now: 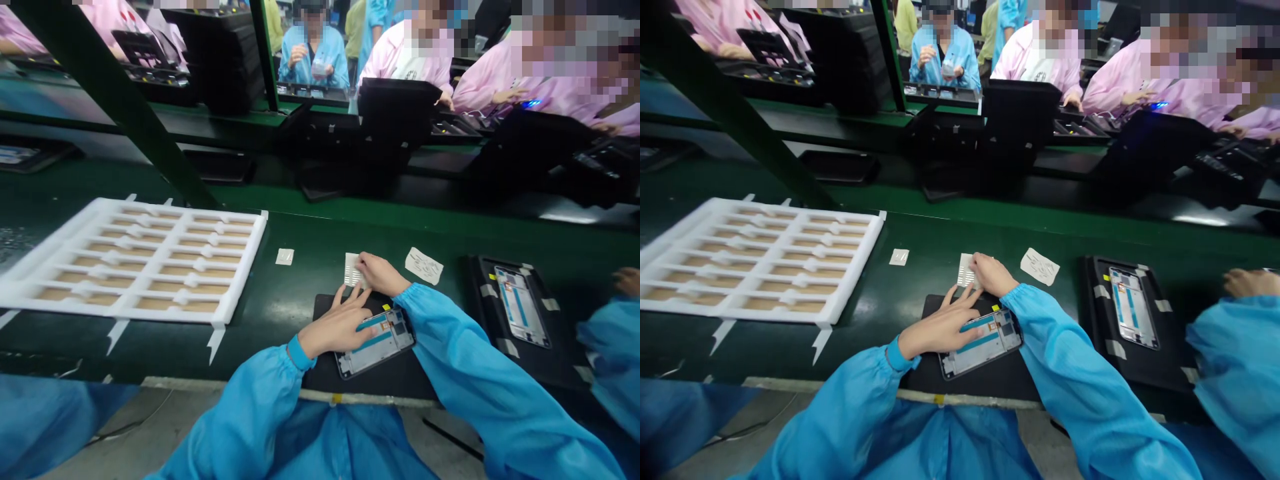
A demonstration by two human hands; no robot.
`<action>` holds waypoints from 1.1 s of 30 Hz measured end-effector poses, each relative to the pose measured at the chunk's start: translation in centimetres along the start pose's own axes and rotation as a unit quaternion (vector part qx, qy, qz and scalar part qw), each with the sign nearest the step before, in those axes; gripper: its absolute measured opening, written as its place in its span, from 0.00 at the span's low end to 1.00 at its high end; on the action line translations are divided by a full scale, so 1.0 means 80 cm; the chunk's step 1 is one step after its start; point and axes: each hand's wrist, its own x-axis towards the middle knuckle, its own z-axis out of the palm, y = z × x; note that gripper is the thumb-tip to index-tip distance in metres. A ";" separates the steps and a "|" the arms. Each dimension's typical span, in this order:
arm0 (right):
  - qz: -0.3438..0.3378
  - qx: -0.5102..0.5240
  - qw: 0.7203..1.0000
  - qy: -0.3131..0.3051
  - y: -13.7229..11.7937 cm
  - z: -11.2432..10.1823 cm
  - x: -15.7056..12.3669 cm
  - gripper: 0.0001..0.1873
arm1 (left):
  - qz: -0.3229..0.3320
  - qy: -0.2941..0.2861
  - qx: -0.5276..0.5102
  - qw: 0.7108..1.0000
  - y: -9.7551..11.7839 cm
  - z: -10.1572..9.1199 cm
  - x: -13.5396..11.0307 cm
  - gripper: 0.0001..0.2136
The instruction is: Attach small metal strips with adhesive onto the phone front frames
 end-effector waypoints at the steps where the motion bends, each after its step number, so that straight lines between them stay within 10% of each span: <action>1: 0.003 0.032 0.999 0.004 0.001 -0.001 -0.001 0.08 | -0.003 -0.003 0.007 1.000 0.001 0.000 0.001 0.19; 11: 0.054 0.356 0.930 0.071 0.012 -0.025 -0.024 0.24 | -0.014 -0.002 0.021 1.000 0.013 -0.001 -0.001 0.17; 17: 0.078 0.413 0.900 0.115 -0.019 -0.060 -0.087 0.18 | 0.003 0.026 0.150 0.988 0.055 -0.030 -0.030 0.09; 25: 0.026 0.308 0.950 0.032 -0.090 -0.059 -0.163 0.04 | -0.030 0.036 0.299 0.953 0.054 -0.040 -0.048 0.07; 33: 0.011 0.213 0.977 -0.012 -0.100 -0.053 -0.163 0.05 | 0.098 0.268 0.171 0.943 0.033 -0.008 -0.056 0.14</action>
